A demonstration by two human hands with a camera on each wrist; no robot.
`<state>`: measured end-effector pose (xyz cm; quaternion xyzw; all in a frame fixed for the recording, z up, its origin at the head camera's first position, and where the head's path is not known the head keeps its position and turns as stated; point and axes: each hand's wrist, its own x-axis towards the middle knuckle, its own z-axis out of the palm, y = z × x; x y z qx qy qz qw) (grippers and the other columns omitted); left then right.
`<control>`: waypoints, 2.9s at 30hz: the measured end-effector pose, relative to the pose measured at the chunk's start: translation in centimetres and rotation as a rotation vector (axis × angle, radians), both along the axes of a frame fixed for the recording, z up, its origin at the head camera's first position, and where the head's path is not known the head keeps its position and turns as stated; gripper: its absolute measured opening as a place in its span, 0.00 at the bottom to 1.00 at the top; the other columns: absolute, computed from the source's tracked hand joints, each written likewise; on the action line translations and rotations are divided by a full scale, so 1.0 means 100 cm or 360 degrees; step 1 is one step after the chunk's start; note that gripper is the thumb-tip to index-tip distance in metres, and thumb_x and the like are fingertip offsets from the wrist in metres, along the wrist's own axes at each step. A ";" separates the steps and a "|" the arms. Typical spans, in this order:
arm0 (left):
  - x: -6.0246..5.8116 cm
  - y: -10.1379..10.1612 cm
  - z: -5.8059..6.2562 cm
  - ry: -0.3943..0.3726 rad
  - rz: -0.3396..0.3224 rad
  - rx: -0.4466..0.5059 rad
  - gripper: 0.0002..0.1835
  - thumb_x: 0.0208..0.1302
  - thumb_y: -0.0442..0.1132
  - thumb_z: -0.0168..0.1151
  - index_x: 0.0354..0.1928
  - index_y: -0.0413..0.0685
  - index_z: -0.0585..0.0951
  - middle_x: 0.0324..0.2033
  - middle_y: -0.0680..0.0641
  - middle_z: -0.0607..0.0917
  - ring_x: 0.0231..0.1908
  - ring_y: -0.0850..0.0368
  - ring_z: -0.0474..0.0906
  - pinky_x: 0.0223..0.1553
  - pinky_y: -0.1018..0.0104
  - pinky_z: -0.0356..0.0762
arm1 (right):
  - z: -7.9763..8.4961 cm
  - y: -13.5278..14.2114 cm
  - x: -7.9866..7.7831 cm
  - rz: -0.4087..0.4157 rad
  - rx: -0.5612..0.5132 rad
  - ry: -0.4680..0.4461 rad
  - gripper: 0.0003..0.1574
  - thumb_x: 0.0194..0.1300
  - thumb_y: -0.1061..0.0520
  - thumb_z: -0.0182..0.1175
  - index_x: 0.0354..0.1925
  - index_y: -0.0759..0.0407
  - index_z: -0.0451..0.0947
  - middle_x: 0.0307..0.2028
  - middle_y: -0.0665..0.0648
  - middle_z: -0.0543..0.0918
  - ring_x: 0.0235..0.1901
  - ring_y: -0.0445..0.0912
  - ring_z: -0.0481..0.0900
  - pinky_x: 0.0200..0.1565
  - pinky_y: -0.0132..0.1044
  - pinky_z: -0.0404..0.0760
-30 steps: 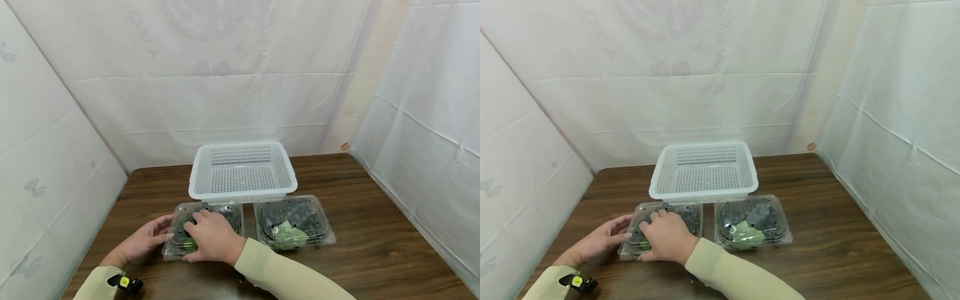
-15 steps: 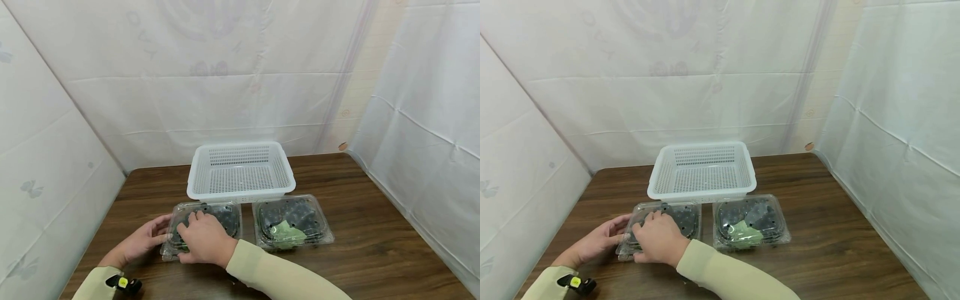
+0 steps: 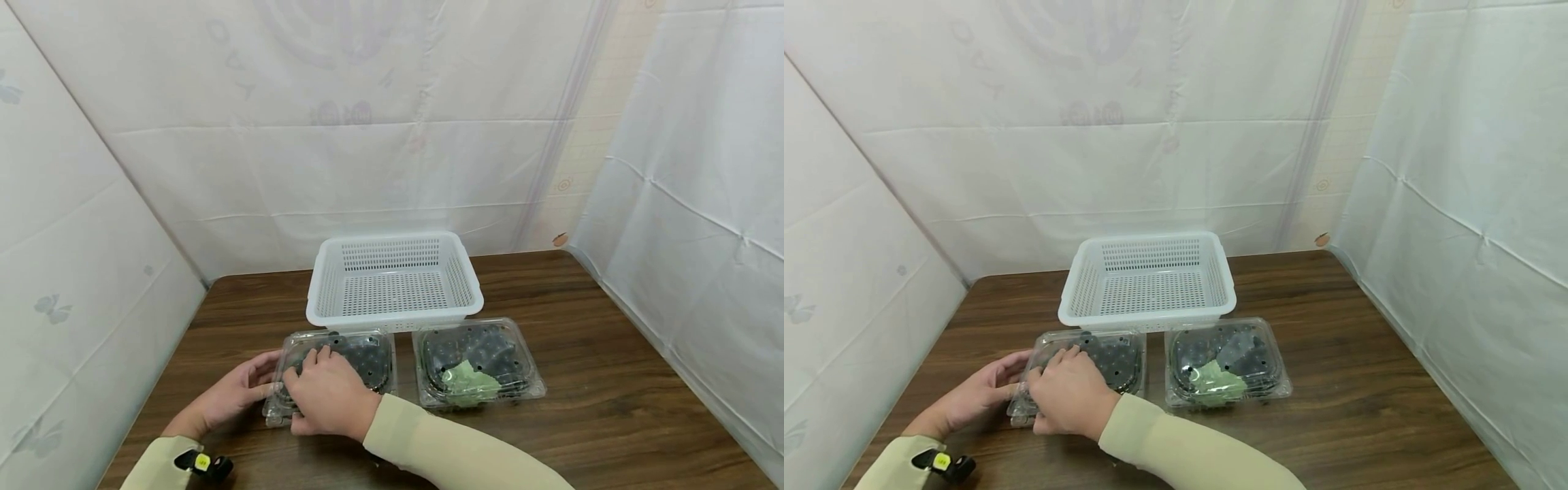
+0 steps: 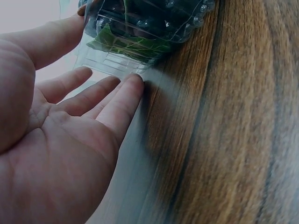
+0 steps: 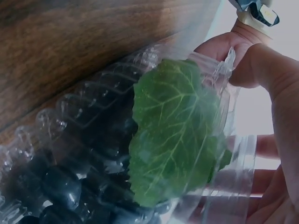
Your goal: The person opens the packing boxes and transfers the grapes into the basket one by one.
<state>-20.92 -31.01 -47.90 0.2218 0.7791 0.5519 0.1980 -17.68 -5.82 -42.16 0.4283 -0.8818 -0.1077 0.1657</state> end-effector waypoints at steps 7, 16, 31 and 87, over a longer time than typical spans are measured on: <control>0.000 0.002 0.002 -0.0034 0.0018 0.0020 0.38 0.76 0.35 0.57 0.76 0.24 0.50 0.72 0.17 0.54 0.58 0.81 0.73 0.56 0.79 0.76 | -0.001 0.000 -0.003 0.0026 -0.0058 0.0051 0.38 0.62 0.26 0.56 0.60 0.45 0.80 0.52 0.61 0.88 0.49 0.55 0.89 0.39 0.39 0.90; 0.000 0.001 0.003 -0.0042 0.0007 0.0031 0.38 0.76 0.34 0.56 0.76 0.24 0.50 0.72 0.17 0.54 0.58 0.79 0.74 0.55 0.77 0.77 | 0.002 0.001 -0.004 0.0034 -0.0093 0.0068 0.37 0.60 0.25 0.56 0.56 0.44 0.82 0.50 0.60 0.89 0.47 0.54 0.89 0.35 0.39 0.90; 0.000 0.002 0.004 -0.0041 -0.0005 0.0025 0.39 0.77 0.35 0.56 0.77 0.24 0.48 0.72 0.17 0.55 0.58 0.80 0.74 0.55 0.78 0.77 | 0.003 0.025 -0.001 0.0085 -0.0104 -0.0146 0.38 0.68 0.25 0.57 0.66 0.43 0.76 0.65 0.58 0.80 0.64 0.53 0.79 0.61 0.41 0.83; 0.000 0.005 0.009 -0.0090 0.0046 -0.0027 0.40 0.75 0.38 0.60 0.77 0.26 0.52 0.73 0.22 0.59 0.59 0.74 0.76 0.55 0.74 0.79 | 0.014 0.118 -0.013 0.0159 0.0026 -0.0262 0.35 0.58 0.32 0.67 0.58 0.48 0.80 0.58 0.58 0.84 0.65 0.51 0.79 0.62 0.42 0.82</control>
